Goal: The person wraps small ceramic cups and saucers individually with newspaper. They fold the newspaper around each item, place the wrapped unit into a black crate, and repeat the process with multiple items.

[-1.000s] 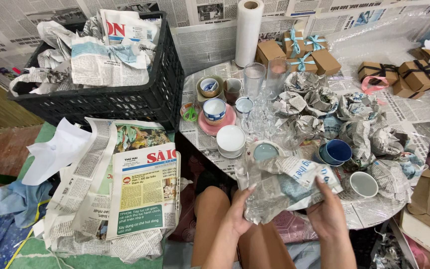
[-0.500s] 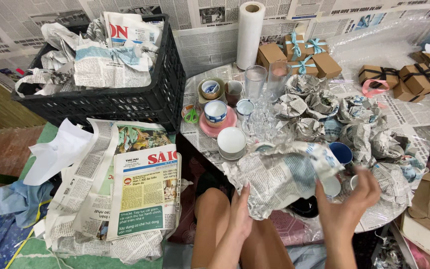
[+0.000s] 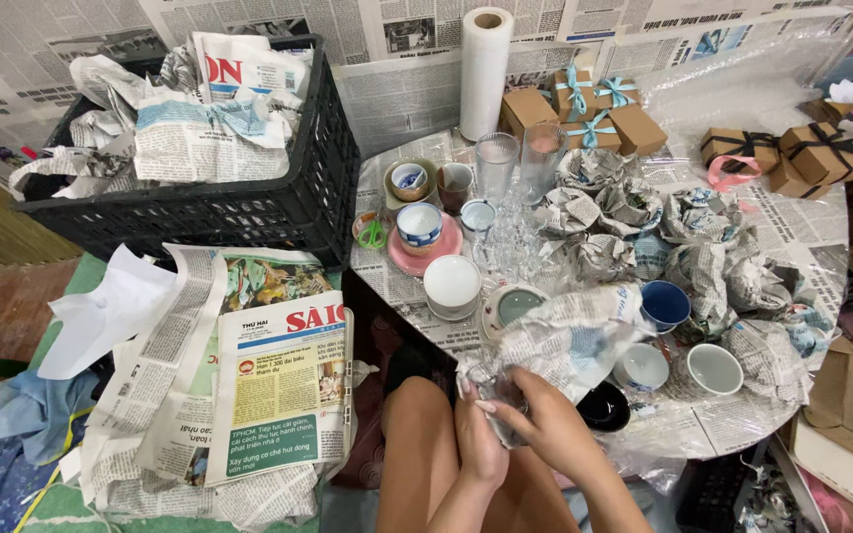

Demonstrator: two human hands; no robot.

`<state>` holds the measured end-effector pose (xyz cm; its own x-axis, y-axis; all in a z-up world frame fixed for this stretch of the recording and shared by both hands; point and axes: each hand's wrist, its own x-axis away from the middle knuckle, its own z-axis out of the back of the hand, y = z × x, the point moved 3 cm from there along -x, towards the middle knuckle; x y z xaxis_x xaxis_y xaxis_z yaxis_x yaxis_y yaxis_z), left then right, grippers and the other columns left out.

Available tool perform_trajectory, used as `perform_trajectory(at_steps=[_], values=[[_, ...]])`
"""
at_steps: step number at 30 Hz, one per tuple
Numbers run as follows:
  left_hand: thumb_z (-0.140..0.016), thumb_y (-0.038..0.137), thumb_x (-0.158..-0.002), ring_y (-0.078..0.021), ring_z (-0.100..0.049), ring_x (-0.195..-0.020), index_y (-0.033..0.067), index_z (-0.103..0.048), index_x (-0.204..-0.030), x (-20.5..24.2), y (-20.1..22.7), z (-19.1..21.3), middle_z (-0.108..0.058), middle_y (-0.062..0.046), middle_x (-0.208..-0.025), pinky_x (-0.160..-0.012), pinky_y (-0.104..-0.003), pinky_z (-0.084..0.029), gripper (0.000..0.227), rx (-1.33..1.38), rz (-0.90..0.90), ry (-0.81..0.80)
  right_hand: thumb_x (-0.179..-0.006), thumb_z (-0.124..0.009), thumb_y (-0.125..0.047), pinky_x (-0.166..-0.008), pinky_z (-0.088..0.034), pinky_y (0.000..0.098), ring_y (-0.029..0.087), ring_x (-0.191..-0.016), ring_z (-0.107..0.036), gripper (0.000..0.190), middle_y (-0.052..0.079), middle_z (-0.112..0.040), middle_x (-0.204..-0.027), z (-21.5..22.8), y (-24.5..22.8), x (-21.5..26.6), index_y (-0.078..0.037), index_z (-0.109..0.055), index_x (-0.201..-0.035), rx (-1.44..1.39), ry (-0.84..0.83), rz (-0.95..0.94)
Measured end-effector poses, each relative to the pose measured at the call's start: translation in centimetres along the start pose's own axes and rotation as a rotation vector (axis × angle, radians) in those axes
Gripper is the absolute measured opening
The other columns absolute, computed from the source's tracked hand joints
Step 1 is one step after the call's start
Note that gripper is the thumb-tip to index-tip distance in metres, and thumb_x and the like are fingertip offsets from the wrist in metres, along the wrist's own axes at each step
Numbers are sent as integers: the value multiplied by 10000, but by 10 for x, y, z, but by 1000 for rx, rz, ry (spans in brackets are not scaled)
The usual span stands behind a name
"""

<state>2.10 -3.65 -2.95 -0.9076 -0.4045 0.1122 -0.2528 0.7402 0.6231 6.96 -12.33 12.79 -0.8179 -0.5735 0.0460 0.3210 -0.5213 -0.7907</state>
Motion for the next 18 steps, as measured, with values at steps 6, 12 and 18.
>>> perform_trajectory(at_steps=[6,12,18], values=[[-253,492,-1069,-297,-506,-1392,39,-340,-1537,-22,29,-1,-469,-202,-1537,-1146,-442,-414,657,59,101,216,-1001,-576,-346,-903,-489,404,291,-1034,-646,440,151,-697,-1113,2,35,1,28,-613,-1228,-333,132,42],[-297,464,-1039,-279,-411,-1466,102,-283,-1579,-41,50,35,-389,-104,-1620,-1198,-459,-333,650,197,-21,390,-1009,-472,-418,-804,-551,431,266,-901,-690,430,118,-721,-987,83,80,2,-61,-630,-1190,-476,249,-353],[-329,443,-1049,-258,-356,-1485,100,-258,-1592,-54,35,75,-339,-92,-1641,-1220,-444,-282,646,284,-149,410,-878,-797,-428,-730,-533,393,268,-812,-673,502,139,-668,-917,147,105,-85,10,-606,-1032,-53,529,-57]])
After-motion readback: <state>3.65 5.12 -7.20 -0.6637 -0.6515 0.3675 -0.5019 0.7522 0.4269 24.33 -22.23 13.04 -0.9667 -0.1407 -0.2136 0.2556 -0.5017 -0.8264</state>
